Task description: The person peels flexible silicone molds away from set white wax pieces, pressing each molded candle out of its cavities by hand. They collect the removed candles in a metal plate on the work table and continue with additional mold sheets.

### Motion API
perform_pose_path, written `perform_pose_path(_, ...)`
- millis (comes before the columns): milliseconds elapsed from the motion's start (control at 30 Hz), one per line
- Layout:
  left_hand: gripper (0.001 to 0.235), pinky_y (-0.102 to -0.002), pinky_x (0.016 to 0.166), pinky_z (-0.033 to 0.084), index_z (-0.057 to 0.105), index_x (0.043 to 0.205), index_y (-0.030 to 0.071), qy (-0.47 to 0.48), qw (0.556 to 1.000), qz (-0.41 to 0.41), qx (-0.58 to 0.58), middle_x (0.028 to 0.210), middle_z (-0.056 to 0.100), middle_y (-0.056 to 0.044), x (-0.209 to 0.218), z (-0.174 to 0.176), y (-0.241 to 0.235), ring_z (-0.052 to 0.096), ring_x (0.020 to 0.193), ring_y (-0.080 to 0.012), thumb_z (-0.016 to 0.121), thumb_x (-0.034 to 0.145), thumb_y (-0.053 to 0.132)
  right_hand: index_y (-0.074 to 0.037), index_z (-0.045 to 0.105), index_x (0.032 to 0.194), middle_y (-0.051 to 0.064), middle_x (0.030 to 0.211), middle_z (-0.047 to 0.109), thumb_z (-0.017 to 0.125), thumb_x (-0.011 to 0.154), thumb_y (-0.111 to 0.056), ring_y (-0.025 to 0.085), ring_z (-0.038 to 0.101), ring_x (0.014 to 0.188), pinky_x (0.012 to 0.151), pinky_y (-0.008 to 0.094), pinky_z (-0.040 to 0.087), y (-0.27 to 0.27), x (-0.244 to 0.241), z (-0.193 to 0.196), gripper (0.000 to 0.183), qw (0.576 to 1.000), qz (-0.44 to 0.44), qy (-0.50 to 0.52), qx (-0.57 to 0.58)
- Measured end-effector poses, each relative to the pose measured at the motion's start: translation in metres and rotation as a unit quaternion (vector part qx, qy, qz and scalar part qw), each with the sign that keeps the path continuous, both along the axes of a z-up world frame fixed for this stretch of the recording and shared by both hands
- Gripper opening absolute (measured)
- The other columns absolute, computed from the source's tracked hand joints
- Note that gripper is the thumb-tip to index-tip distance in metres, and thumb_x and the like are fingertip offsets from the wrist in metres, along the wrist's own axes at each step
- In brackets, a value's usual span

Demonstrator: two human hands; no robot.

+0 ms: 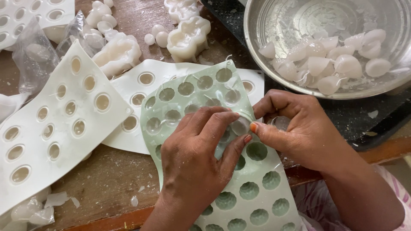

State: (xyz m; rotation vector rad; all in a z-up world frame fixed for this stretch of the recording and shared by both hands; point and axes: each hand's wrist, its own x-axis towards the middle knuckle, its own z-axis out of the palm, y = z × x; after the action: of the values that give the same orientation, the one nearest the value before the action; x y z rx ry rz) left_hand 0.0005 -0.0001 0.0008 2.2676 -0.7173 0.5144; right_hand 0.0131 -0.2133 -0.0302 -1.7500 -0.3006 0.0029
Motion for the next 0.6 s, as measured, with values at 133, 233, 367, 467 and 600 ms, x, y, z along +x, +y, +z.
perform_pose_path(133,0.032,-0.037,0.078,0.056,0.071,0.113,0.008,-0.008,1.0,0.0,0.002,0.112,0.072,-0.007,-0.0012,-0.0007,0.0,0.071,0.097,-0.0254,0.081,0.086,0.021,0.004,0.072,0.098,0.005,0.088,0.071,0.073,0.083,-0.008,0.009,0.062,0.081,0.071,0.025,0.055,0.0005,-0.0007,0.0001,0.018,1.0,-0.007,0.025,0.012)
perform_pose_path(233,0.035,-0.037,0.076,0.056,0.072,0.12,0.008,-0.02,1.0,-0.012,0.007,0.109,0.071,-0.007,-0.0024,-0.0001,0.0005,0.07,0.094,-0.0246,0.08,0.088,0.019,0.003,0.072,0.098,0.004,0.089,0.071,0.071,0.083,-0.007,0.008,0.063,0.083,0.073,0.024,0.055,0.0008,-0.0014,0.0006,0.018,1.0,-0.007,0.015,0.004)
perform_pose_path(367,0.033,-0.034,0.074,0.058,0.073,0.12,0.006,-0.029,0.999,-0.017,0.002,0.109,0.073,-0.007,-0.0042,-0.001,0.0003,0.073,0.09,-0.0225,0.079,0.089,0.017,0.003,0.072,0.097,0.004,0.089,0.071,0.07,0.084,-0.007,0.008,0.063,0.082,0.072,0.025,0.054,0.0021,-0.002,0.0002,0.016,0.999,-0.012,0.034,0.011)
perform_pose_path(467,0.032,-0.034,0.074,0.058,0.073,0.119,0.006,-0.048,0.999,-0.019,0.0,0.11,0.073,-0.008,-0.0042,-0.0014,0.0002,0.074,0.09,-0.0229,0.08,0.089,0.015,0.002,0.071,0.097,0.004,0.089,0.07,0.07,0.083,-0.006,0.008,0.062,0.083,0.074,0.025,0.054,0.0036,-0.002,0.0001,0.016,1.0,-0.01,0.023,0.009)
perform_pose_path(600,0.033,-0.034,0.074,0.058,0.073,0.118,0.004,-0.048,0.998,-0.03,0.001,0.108,0.073,-0.008,-0.0027,-0.0015,0.0014,0.074,0.09,-0.0232,0.08,0.087,0.014,0.001,0.068,0.093,0.004,0.087,0.067,0.071,0.081,-0.006,0.009,0.06,0.08,0.071,0.026,0.053,0.0038,-0.0014,-0.0005,0.014,0.999,-0.019,0.028,-0.008)
